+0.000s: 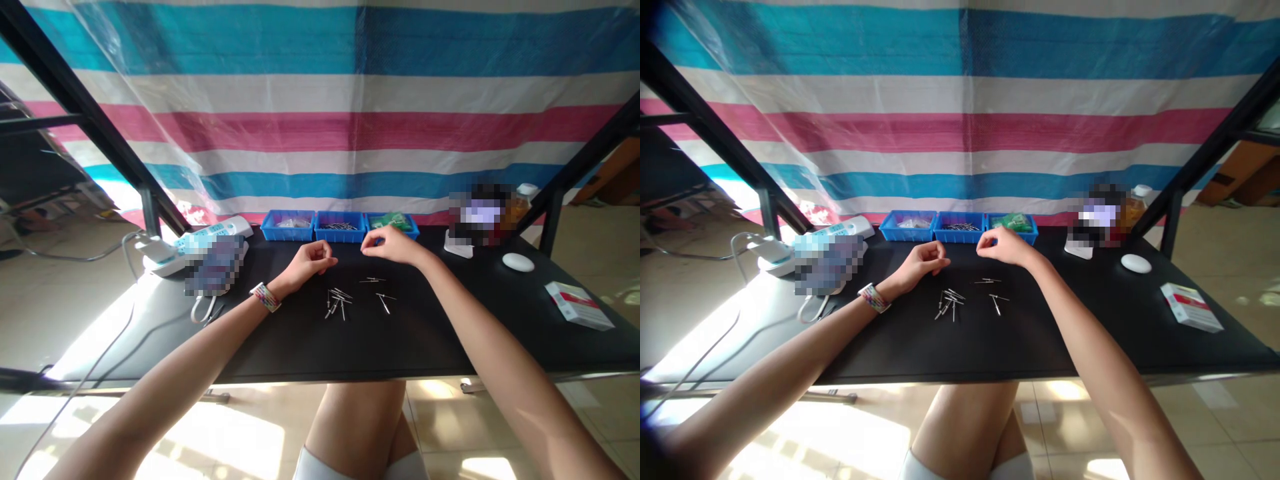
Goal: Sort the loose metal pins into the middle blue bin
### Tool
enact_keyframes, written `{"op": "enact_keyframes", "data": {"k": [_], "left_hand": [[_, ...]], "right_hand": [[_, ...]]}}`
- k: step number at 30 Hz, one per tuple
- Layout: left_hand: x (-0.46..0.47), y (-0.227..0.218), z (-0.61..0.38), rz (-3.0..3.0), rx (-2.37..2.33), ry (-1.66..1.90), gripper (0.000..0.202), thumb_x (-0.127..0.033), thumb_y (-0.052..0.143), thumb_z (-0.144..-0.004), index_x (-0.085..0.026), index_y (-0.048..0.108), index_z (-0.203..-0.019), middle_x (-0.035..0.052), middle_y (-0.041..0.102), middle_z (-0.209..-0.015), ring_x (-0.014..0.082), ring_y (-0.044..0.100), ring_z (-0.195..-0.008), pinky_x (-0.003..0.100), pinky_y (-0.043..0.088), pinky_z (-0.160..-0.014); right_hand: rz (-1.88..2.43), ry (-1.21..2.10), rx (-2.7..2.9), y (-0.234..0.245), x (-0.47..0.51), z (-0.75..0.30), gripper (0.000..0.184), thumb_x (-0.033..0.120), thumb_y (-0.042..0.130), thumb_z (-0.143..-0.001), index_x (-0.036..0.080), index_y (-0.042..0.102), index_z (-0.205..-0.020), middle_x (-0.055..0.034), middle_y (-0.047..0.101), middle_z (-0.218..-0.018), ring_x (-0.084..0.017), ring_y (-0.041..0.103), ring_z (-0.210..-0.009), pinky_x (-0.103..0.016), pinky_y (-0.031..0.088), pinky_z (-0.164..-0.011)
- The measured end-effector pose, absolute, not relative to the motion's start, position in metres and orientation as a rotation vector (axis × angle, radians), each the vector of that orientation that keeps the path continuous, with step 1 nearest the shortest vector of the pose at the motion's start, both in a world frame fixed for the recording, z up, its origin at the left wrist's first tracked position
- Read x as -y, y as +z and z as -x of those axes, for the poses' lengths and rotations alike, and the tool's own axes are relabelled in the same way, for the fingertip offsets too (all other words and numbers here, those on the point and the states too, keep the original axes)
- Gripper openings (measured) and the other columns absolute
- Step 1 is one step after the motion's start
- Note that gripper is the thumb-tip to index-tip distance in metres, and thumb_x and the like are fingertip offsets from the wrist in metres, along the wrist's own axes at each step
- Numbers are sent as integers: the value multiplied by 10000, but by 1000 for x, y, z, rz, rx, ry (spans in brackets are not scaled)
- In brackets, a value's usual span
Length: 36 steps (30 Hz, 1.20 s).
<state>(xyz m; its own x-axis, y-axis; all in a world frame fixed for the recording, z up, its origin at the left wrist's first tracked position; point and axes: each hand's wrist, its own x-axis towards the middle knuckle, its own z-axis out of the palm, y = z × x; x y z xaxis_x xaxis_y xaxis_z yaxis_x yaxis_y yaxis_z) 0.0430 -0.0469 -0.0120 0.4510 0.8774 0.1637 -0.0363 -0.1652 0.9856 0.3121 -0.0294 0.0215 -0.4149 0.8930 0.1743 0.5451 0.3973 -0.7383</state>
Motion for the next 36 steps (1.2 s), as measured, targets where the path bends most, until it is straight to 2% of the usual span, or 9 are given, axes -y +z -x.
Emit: {"op": "enact_keyframes", "data": {"k": [4, 11, 15, 23, 28, 36], "left_hand": [[48, -11, -43, -1525, -775, 950, 404, -382, 891, -730, -181, 542, -753, -71, 495, -620, 71, 468, -523, 213, 322, -533], [49, -8, -43, -1545, -804, 938, 401, -387, 877, -735, -182, 533, -737, -65, 487, -615, 75, 451, -529, 216, 301, -541], [49, -9, -44, -1568, -795, 932, 393, -398, 853, -772, -187, 524, -733, -64, 483, -593, 81, 445, -531, 218, 309, -550], [47, -11, -44, -1567, -794, 934, 397, -400, 858, -772, -189, 524, -736, -60, 490, -602, 84, 450, -536, 216, 311, -545], [47, -11, -44, -1571, -801, 931, 381, -377, 855, -778, -187, 527, -737, -59, 488, -593, 82, 445, -532, 215, 293, -543], [47, -10, -44, -1568, -812, 927, 377, -377, 853, -774, -190, 528, -740, -58, 494, -593, 83, 442, -523, 221, 293, -542]], "right_hand": [[1301, 1002, 2182, 13, 47, -331, 168, 275, 795, -722, 186, 832, -859, -28, 758, -780, -179, 671, -713, -276, 475, -661], [1279, 1003, 2229, 13, 59, -326, 91, 233, 787, -720, 196, 818, -797, -5, 723, -697, -153, 612, -630, -255, 411, -580], [1279, 951, 2243, 10, 61, -319, 74, 180, 773, -714, 202, 808, -775, -1, 729, -705, -147, 610, -625, -254, 420, -586], [1293, 763, 2295, -4, 56, -317, 218, 88, 693, -759, 211, 819, -888, -1, 752, -797, -148, 653, -694, -253, 454, -650], [1306, 594, 2336, -2, 60, -316, 196, 81, 708, -757, 219, 807, -854, -13, 750, -838, -159, 665, -748, -255, 428, -664], [1286, 363, 2217, 10, 69, -311, 105, 106, 674, -753, 209, 658, -771, -1, 695, -802, -151, 598, -710, -269, 384, -654]]}}
